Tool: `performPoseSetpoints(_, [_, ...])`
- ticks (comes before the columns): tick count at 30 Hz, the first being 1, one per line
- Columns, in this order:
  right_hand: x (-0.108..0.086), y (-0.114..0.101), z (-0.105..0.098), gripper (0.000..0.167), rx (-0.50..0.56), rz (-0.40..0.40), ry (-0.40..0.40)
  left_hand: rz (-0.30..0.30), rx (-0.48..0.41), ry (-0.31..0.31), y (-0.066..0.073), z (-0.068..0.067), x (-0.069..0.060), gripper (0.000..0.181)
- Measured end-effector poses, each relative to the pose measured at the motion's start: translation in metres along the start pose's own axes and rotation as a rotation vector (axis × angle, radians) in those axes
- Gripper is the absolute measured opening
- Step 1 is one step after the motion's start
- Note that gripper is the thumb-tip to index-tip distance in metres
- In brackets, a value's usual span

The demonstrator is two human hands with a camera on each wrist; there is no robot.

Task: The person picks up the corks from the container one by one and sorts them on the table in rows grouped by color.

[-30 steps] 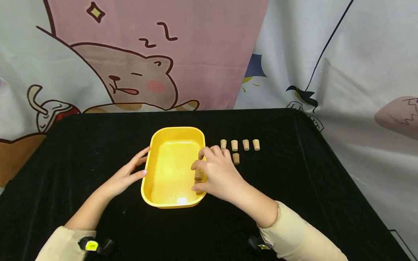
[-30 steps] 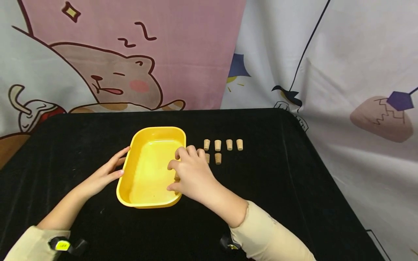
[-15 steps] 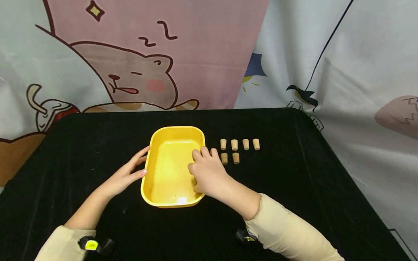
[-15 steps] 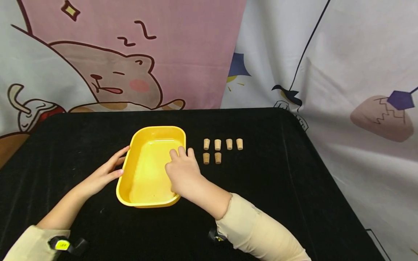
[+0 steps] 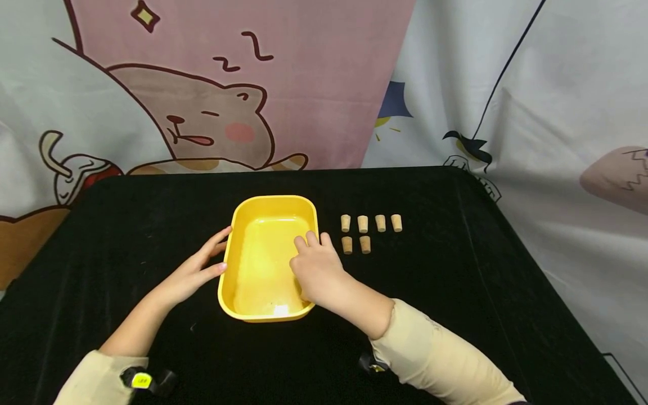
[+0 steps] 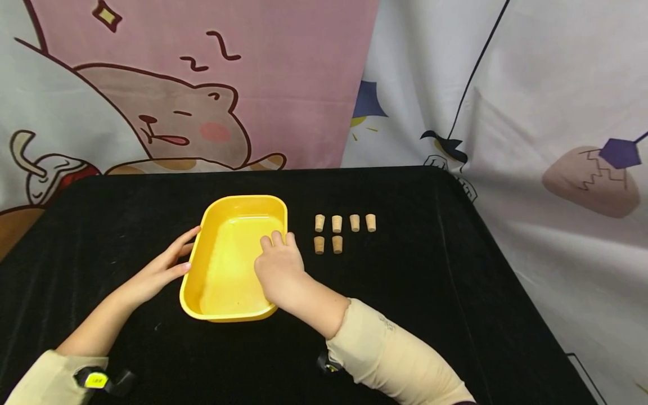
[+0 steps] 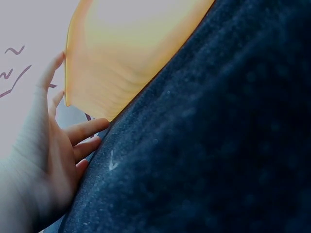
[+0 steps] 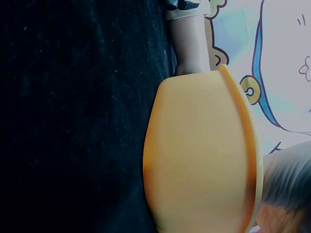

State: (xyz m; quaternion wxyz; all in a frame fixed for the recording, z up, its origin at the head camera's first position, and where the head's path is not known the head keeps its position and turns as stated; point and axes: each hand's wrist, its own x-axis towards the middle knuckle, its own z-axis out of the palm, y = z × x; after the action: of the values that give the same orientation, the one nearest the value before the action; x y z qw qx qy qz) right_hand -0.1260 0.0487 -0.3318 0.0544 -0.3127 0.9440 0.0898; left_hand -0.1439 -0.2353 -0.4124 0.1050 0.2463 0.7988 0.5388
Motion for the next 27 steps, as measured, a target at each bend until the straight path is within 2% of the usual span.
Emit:
performPoseSetpoints(10, [-0.0018,-0.0012,0.0004,0.029,0.000,0.007,0.013,-0.005,0.002,0.002,-0.0015,0.0000,0.0003,0.065])
performPoseSetpoints(21, [0.0018,-0.0025,0.0006,0.027,-0.021,0.026,-0.050,-0.032,0.035,0.018,0.0009,0.0018,0.0002,0.066])
performPoseSetpoints(27, [0.0005,-0.0014,0.0012,0.029,0.006,0.012,-0.019,-0.021,0.019,0.012,0.0009,0.0014,0.0003,0.066])
